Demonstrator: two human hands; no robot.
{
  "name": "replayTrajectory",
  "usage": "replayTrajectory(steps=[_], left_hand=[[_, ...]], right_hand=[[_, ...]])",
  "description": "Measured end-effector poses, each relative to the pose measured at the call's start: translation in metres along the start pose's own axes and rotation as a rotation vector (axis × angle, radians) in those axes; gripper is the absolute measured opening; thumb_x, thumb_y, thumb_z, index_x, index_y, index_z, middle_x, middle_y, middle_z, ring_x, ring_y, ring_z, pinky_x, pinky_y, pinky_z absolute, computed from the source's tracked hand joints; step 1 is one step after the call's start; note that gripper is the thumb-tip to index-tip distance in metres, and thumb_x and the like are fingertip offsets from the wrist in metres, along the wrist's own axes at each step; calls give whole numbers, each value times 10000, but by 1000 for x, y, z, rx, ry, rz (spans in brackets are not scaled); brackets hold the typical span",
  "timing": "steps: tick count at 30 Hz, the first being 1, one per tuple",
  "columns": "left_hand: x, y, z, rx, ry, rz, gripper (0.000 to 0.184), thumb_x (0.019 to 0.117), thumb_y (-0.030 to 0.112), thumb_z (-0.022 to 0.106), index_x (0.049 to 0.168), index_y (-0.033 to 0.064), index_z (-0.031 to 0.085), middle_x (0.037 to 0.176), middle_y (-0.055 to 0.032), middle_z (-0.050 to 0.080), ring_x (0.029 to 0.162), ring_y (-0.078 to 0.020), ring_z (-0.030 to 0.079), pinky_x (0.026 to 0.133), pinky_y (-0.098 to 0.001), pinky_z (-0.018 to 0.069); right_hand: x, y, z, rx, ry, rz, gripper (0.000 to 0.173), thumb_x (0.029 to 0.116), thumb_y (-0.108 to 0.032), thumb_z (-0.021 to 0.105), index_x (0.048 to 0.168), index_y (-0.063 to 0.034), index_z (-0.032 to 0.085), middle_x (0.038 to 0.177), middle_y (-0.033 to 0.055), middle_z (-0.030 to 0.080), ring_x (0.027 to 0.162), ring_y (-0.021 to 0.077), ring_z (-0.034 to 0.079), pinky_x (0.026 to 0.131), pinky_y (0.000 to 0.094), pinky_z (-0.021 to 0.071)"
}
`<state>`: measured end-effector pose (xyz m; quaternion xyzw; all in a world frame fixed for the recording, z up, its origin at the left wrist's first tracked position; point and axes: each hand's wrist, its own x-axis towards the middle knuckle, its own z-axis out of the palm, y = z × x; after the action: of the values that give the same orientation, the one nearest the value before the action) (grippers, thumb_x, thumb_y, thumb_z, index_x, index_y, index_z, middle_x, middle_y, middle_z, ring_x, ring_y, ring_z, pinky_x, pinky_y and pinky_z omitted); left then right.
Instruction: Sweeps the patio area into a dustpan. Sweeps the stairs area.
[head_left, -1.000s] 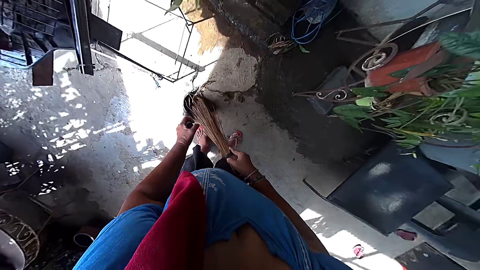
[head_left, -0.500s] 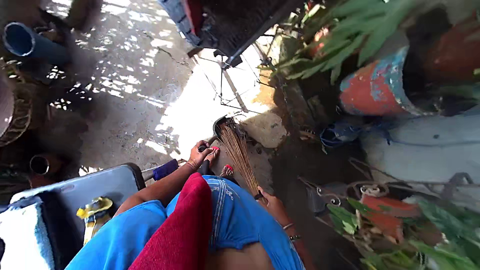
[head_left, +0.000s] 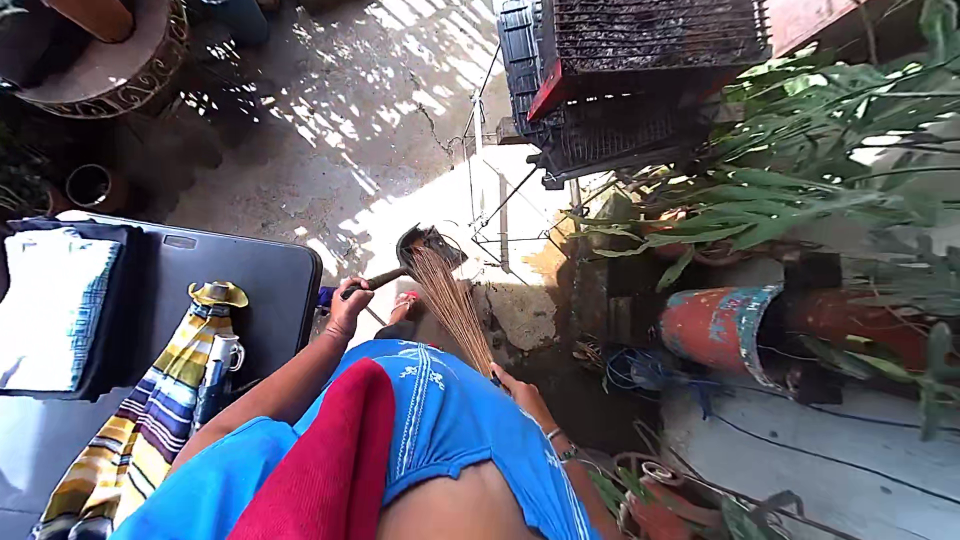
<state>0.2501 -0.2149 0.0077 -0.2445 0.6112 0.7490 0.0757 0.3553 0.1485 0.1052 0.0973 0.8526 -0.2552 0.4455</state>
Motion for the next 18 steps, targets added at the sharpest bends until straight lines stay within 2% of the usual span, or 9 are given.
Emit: replayTrajectory(steps=[2, 5, 11, 15, 18], left_hand=[[1, 10, -10, -72, 30, 54, 155, 838, 97, 585, 992, 89, 603, 969, -25, 670, 843, -134, 673, 790, -330, 594], [6, 30, -19, -159, 77, 117, 139, 833, 112, 565, 963, 154, 590, 917, 28, 675, 799, -97, 673, 783, -304, 598], [54, 77, -40, -311, 138, 242, 167, 819, 67, 577, 956, 160, 598, 991, 26, 667, 942, -128, 677, 922, -356, 582], [85, 107, -60, -292, 132, 310, 186, 856, 79, 577, 995, 201, 600, 1050, 56, 658, 992, -101, 670, 927, -340, 583], [121, 130, -76, -326, 173, 384, 177, 845, 68, 585, 1002, 150, 598, 1042, 30, 666, 975, -119, 680, 906, -348, 594]], right_hand=[[5, -18, -13, -58, 4, -26, 537, 1060, -148, 511, 1587, -209, 427, 1131, 285, 717, 1033, 460, 697, 959, 603, 507], [18, -45, -34, -154, 7, -53, 561, 1056, -175, 517, 1602, -235, 399, 1127, 281, 718, 1043, 460, 697, 956, 606, 508], [54, -119, -90, -223, 50, -125, 541, 1066, -199, 502, 1598, -208, 405, 1165, 306, 699, 1068, 494, 679, 950, 637, 497], [83, -177, -124, -326, 60, -176, 511, 1080, -186, 466, 1589, -197, 423, 1178, 307, 695, 1092, 492, 672, 968, 629, 487], [106, -220, -146, -380, 130, -289, 541, 1040, -235, 572, 1565, -164, 463, 1098, 321, 704, 1022, 513, 678, 917, 660, 493]])
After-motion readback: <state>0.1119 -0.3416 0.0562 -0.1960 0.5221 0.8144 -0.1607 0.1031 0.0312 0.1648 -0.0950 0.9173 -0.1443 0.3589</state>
